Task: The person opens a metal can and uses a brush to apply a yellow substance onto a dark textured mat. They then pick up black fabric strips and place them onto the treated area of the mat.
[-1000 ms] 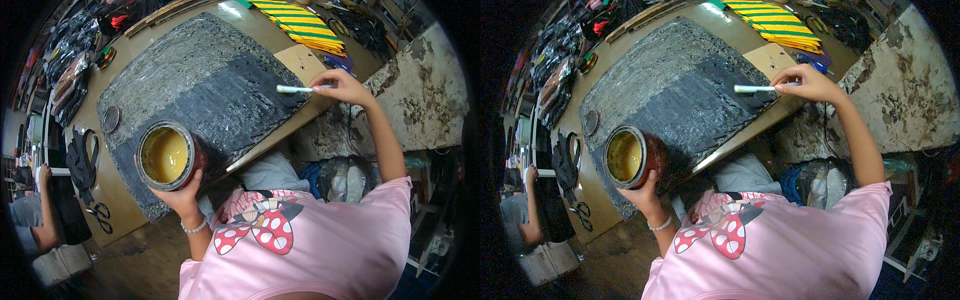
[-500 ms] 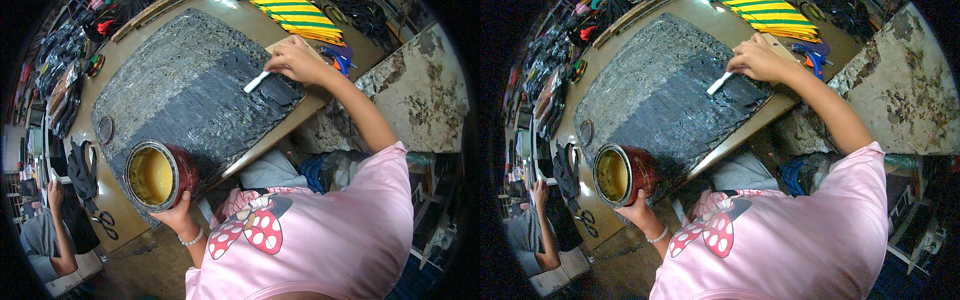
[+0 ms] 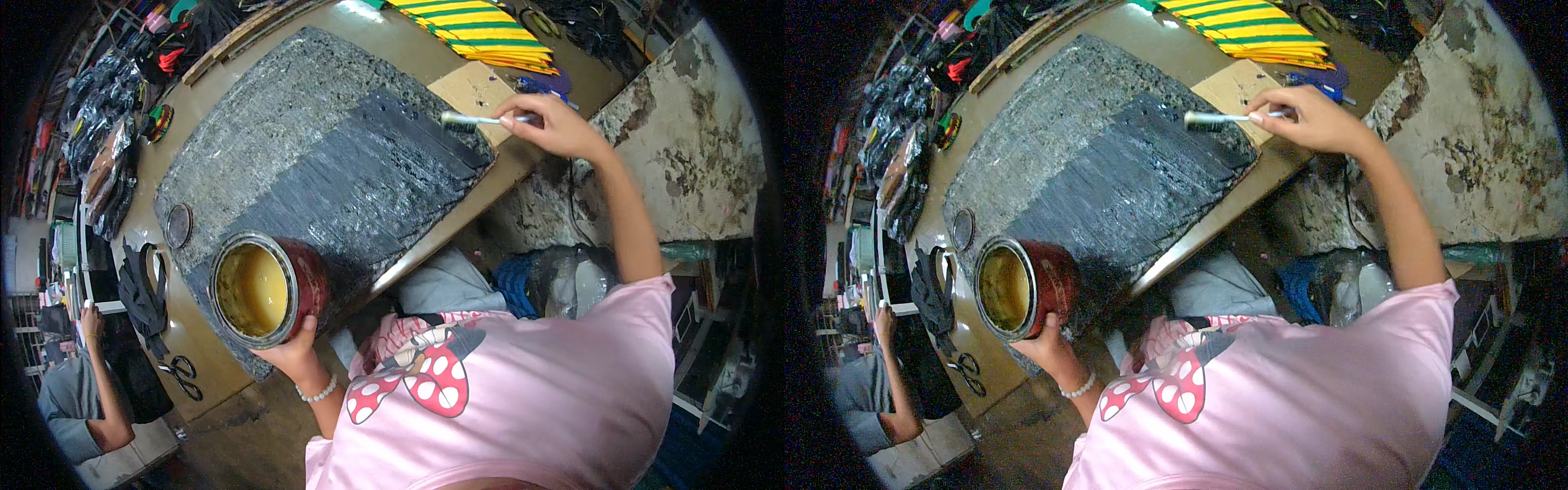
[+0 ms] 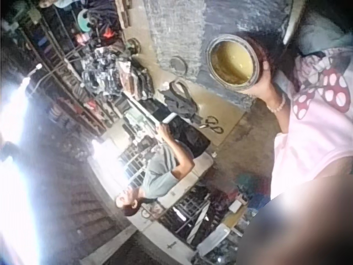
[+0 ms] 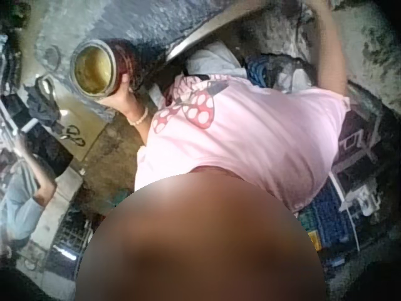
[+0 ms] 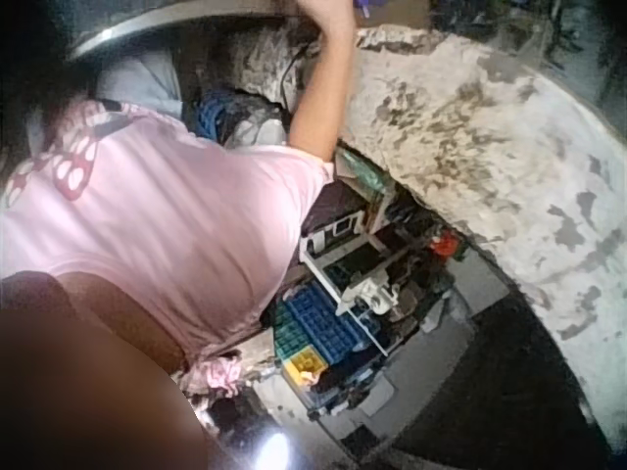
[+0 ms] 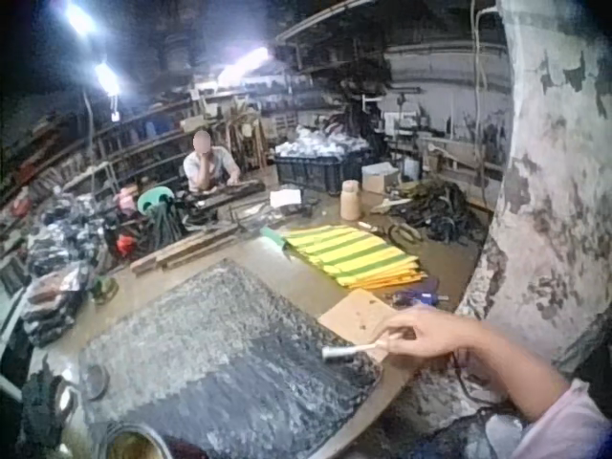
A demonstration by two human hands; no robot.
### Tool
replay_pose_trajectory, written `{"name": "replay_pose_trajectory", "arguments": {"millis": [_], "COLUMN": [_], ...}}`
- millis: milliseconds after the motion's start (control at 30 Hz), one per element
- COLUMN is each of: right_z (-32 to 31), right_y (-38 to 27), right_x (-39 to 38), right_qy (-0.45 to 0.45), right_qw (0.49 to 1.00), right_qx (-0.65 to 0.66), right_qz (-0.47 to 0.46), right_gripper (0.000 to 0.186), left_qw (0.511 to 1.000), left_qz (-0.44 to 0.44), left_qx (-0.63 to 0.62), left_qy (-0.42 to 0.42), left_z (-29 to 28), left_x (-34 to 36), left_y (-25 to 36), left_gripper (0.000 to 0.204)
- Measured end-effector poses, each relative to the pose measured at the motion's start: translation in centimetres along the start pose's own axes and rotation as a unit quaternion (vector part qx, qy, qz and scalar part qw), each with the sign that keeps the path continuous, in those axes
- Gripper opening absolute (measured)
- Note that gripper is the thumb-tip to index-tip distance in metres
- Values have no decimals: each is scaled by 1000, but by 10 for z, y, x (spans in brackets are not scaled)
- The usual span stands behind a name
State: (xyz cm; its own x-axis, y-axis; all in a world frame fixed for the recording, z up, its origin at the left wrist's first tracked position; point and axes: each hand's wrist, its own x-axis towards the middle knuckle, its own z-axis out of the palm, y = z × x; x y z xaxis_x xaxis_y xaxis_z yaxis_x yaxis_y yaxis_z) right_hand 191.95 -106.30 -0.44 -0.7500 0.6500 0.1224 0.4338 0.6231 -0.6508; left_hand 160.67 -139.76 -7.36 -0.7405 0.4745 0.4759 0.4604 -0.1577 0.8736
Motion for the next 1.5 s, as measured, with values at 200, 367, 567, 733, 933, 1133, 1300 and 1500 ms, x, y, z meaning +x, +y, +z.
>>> {"name": "replay_pose_trajectory", "arguments": {"millis": [200,367,567,733,933,1133,1300,1500], "right_z": [80,121,127,119,90,54,102,140], "right_y": [-6,-10,-3,-4,-20,-14,-21,-36], "right_x": [-31,-31,-26,-28,-34,-35,-49,-50], "right_qy": [37,142,186,159,237,99,88,241], "right_qw": [957,949,934,943,957,989,947,954], "right_qx": [158,137,164,122,-22,19,192,81], "right_qz": [241,246,256,267,167,105,242,158], "right_gripper": [38,36,36,40,36,29,19,20], "left_qw": [999,996,993,994,996,994,990,995], "left_qz": [-29,-83,-107,-88,-64,-76,-100,-84], "left_qx": [-29,5,-47,-64,-65,-82,-100,-62], "left_qy": [31,18,31,12,0,18,20,6], "left_z": [-2,3,9,7,6,5,7,4], "left_x": [-6,-3,-7,-7,-8,-11,-15,-17], "left_y": [-1,-1,11,5,-2,6,5,1], "left_gripper": [85,114,113,95,88,86,87,88]}}
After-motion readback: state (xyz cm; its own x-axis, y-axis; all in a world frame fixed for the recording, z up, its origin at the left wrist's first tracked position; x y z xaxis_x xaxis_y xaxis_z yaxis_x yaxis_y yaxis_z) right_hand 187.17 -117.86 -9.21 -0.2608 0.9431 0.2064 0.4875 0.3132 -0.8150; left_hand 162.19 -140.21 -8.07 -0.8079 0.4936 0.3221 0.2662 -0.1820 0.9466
